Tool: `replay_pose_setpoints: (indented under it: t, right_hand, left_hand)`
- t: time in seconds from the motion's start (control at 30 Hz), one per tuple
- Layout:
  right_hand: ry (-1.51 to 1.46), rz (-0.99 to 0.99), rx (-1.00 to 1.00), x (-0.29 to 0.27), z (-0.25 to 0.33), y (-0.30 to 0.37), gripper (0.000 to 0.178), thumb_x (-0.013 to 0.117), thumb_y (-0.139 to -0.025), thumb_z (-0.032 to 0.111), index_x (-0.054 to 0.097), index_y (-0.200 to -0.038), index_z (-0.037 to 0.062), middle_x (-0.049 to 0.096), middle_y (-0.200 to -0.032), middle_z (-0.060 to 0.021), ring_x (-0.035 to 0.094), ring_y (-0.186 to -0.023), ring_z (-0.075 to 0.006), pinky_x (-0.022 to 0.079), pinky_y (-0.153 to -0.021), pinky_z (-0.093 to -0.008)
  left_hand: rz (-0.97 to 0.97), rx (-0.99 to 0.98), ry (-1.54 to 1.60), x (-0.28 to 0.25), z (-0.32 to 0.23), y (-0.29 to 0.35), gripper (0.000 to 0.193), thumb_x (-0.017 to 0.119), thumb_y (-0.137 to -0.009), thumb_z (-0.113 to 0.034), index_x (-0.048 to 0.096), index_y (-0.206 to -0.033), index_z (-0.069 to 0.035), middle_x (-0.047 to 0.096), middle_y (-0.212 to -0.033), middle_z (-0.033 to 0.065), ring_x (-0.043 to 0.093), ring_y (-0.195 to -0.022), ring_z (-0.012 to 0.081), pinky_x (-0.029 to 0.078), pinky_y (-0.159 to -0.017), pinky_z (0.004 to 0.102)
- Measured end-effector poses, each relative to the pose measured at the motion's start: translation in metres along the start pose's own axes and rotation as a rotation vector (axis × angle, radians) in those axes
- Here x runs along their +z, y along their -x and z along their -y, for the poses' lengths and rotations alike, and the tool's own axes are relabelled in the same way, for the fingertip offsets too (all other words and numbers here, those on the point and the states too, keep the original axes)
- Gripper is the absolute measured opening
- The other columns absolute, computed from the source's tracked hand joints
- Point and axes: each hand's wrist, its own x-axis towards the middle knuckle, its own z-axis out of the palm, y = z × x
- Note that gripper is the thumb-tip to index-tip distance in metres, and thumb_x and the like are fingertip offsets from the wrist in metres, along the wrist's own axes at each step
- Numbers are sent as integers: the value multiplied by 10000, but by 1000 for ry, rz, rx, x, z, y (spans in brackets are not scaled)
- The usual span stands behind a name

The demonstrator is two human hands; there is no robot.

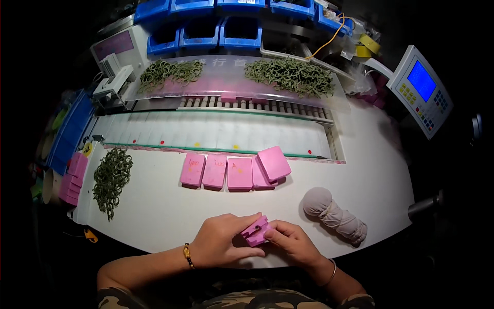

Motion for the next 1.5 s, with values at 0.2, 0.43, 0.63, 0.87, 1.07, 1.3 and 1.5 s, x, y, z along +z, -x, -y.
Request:
replay_pose_setpoints:
  t: [0.2, 0.43, 0.63, 0.87, 1.07, 1.3, 1.5]
  right_hand:
    - [-24, 30, -7, 8, 4, 3, 245, 543, -990, 186, 607, -1092, -27, 637, -990, -31, 592, -912, -85, 490, -810, -232]
    - [75, 5, 27, 4, -1, 6, 257, 549, -985, 176, 609, -1122, -34, 649, -978, -40, 605, -898, -93, 485, -805, -232]
    - [-80, 120, -12, 17, 14, 10, 248, 528, -992, 148, 591, -1141, -39, 646, -991, -62, 621, -906, -118, 497, -852, -269]
    - [18, 160, -64, 34, 16, 5, 232, 526, -991, 135, 602, -1116, -46, 648, -985, -69, 621, -909, -135, 488, -864, -280]
    - [567, 63, -176, 24, 17, 2, 228, 668, -906, 171, 634, -1013, -28, 621, -822, -55, 594, -745, -108, 483, -687, -264]
    - [678, -353, -683, 32, 47, -11, 312, 771, -796, 122, 598, -1028, 7, 539, -932, -69, 537, -739, -129, 444, -602, -230]
    - [1001, -288, -874, 36, 60, -19, 384, 772, -744, 98, 662, -1112, 99, 515, -1044, -101, 522, -858, -220, 446, -683, -305]
  left_hand:
    - [43, -228, 92, 1, 4, -12, 363, 596, -889, -364, 682, -1059, -55, 671, -802, 160, 633, -707, 324, 500, -652, 367]
    - [9, -483, 341, -1, 28, -12, 352, 488, -961, -320, 675, -1006, -26, 685, -825, 125, 646, -730, 203, 494, -687, 305]
    - [-55, -546, 992, -3, 13, -23, 454, 571, -953, -400, 582, -1125, 20, 673, -971, 98, 655, -921, 208, 522, -829, 321]
    - [-185, -591, 1731, 5, -3, -38, 390, 581, -935, -431, 576, -998, -47, 642, -812, 103, 612, -725, 182, 513, -693, 307]
    - [-268, -621, 1494, 4, -2, -42, 238, 507, -946, -257, 558, -885, -33, 617, -766, 131, 603, -674, 210, 491, -649, 300]
    - [-316, -503, 1172, 9, -2, -40, 175, 485, -957, -188, 508, -876, -34, 566, -771, 61, 565, -648, 138, 457, -614, 255]
    - [-309, -465, 1104, 5, -10, -39, 60, 474, -939, -120, 467, -954, -62, 480, -815, -20, 433, -727, 26, 382, -629, 195]
